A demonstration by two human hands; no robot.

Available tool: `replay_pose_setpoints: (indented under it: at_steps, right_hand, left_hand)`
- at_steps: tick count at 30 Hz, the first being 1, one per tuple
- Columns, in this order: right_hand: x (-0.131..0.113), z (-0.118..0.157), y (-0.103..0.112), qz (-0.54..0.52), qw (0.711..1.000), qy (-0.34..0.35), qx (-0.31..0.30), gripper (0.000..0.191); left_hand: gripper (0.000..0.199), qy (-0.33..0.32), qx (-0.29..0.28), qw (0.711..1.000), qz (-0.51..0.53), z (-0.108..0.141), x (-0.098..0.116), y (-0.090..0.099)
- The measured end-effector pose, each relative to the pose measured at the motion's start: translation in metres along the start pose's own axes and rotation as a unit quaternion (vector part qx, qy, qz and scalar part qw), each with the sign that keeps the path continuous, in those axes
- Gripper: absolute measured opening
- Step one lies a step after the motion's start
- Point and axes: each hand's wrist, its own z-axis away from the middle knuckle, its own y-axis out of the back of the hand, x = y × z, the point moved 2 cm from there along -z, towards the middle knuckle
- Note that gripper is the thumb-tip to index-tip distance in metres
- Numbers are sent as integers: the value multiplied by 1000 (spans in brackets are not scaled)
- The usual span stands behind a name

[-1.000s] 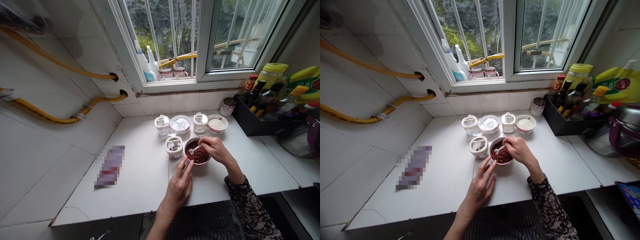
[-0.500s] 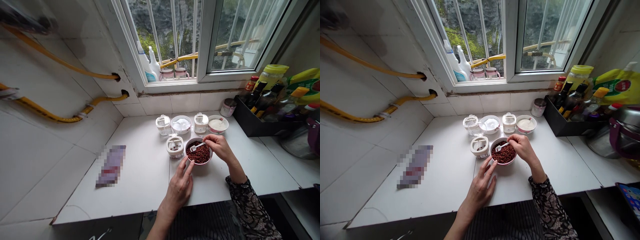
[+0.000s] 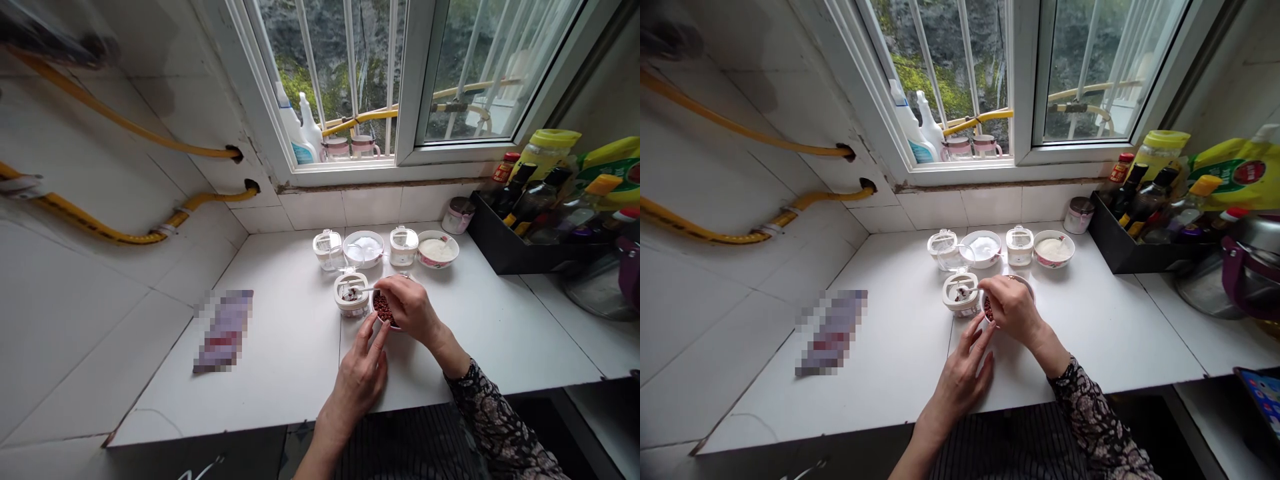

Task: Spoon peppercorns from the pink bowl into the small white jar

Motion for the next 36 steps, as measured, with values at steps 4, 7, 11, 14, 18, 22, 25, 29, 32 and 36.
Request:
replay_pose_setpoints:
  at_steps: [4,7,11,14,18,22,25,29,32,36]
  right_hand:
    - [2,2,7,20,999,24,10,23]
    - [12,1,24,8,997,-49,52,19]
    - [28,2,39,33,993,-114,4,20]
    - [34,5,37,68,988,-135,-40,22]
    - [34,7,27,65,984,-153,-60,23]
    - [34,6,29,47,981,-187,-38,23]
    - [37,4,33,13,976,-217,-17,21]
    - [41,4,35,-48,967,-252,0,19]
    - [43,4,35,-103,952,-287,-3,18]
    - [43,3,37,-174,931,-321,-1,20]
  left_hand:
    - [76,-1,-4,1000,-4,-1,1,1]
    - [76,4,-11,1000,-7,-1,1,2]
    - [75,7,-13,1000,-7,-1,1,2]
    - [72,8,-10,1000,-3,-1,1,2]
    - [72,8,-8,1000,-1,-1,2,3]
    - [72,10,-13,1000,-2,-2,2,3]
    - [72,10,-13,1000,-4,-2,1,3]
    - [74,8,-12,1000,-4,-2,1,3]
    - [73,6,-10,1000,-5,-2,1,2]
    - [73,7,-11,1000,-7,-2,1,1]
